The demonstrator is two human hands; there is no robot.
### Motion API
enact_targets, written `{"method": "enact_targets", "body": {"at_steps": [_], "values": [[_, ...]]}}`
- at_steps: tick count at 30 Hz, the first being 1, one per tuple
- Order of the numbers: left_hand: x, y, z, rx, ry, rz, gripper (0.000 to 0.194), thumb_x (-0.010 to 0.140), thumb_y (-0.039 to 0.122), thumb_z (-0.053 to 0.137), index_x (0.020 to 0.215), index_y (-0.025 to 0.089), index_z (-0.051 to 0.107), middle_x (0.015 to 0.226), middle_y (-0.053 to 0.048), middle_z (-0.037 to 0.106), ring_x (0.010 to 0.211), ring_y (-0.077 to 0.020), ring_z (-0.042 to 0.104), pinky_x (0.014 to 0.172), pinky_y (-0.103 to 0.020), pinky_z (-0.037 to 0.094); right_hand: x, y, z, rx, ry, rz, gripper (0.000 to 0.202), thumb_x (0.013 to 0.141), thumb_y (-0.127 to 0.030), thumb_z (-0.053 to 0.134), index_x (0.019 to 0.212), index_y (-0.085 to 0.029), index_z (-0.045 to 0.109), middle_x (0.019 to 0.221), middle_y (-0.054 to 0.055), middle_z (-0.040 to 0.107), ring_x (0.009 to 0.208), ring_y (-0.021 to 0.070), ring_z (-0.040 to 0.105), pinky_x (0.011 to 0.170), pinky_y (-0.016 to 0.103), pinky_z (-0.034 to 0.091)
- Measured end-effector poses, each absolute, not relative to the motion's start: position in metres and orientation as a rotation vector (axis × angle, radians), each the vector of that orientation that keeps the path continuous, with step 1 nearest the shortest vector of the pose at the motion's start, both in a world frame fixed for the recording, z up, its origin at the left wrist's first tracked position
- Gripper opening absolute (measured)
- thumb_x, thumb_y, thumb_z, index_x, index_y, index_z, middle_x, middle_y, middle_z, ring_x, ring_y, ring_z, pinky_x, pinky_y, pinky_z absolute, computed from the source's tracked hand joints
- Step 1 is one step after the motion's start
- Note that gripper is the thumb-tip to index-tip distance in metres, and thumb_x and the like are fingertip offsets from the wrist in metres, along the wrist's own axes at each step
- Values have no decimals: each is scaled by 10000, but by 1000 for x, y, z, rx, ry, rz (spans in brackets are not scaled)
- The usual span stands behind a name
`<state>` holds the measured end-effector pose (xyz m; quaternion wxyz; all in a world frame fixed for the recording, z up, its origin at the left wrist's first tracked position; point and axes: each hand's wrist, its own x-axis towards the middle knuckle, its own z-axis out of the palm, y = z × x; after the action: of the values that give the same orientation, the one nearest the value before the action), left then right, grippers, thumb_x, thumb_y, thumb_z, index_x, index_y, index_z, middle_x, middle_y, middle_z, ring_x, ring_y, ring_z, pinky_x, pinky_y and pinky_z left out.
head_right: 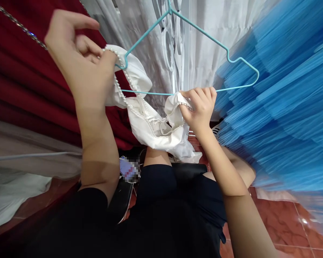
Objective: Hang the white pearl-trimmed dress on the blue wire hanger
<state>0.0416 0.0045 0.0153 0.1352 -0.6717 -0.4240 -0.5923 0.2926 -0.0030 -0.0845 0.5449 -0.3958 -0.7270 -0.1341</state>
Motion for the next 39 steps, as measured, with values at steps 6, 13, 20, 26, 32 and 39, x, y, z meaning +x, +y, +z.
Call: {"method": "enact_targets", "body": {"at_steps": [6, 13, 20, 26, 32, 39], "values": [[58, 6, 10, -1777, -1507, -1758, 361, 658, -123, 530, 842, 121, 720, 508, 77, 416, 449, -69, 388, 497, -231, 292, 296, -4, -84, -966, -1754, -322, 176, 924, -298, 469, 898, -207, 618, 820, 11, 565, 893, 195, 540, 1006, 497, 363], [50, -33, 26, -1842, -1525, -1765, 380, 697, 15, 449, 924, 61, 750, 722, 3, 608, 657, -111, 603, 641, -224, 425, 286, -7, -84, -1050, -1819, -216, 191, 957, -314, 483, 970, -216, 647, 875, 10, 594, 907, 194, 544, 1001, 472, 379], [58, 3, 26, -1849, -1230, -1811, 174, 766, 71, 589, 850, 36, 737, 604, 1, 543, 491, -77, 467, 489, -206, 325, 272, -11, -89, -1091, -1811, -179, 199, 900, -216, 486, 1022, -234, 641, 902, 21, 593, 934, 208, 544, 1013, 492, 369], [80, 6, 13, -2013, -1095, -1750, 163, 866, 8, 591, 863, 135, 693, 756, 15, 635, 674, -109, 605, 587, -226, 463, 281, -8, -89, -1097, -1799, -220, 182, 901, -243, 486, 991, -233, 644, 882, 17, 596, 927, 200, 543, 1048, 477, 341], [127, -16, -26, -2435, -1285, -1444, 183, 962, 97, 530, 940, 221, 662, 974, -18, 674, 946, -173, 642, 849, -288, 509, 283, -7, -88, -1102, -1816, -232, 229, 870, -245, 476, 1023, -225, 646, 916, 21, 603, 943, 207, 540, 1051, 465, 341], [125, -14, -45, -2658, -1396, -1332, 186, 1023, 202, 464, 1056, 234, 643, 885, -20, 696, 836, -190, 657, 880, -341, 476, 292, -14, -81, -1087, -1944, -210, 349, 846, -144, 448, 1121, -254, 634, 1040, 12, 632, 1004, 200, 551, 1063, 453, 349]]}}
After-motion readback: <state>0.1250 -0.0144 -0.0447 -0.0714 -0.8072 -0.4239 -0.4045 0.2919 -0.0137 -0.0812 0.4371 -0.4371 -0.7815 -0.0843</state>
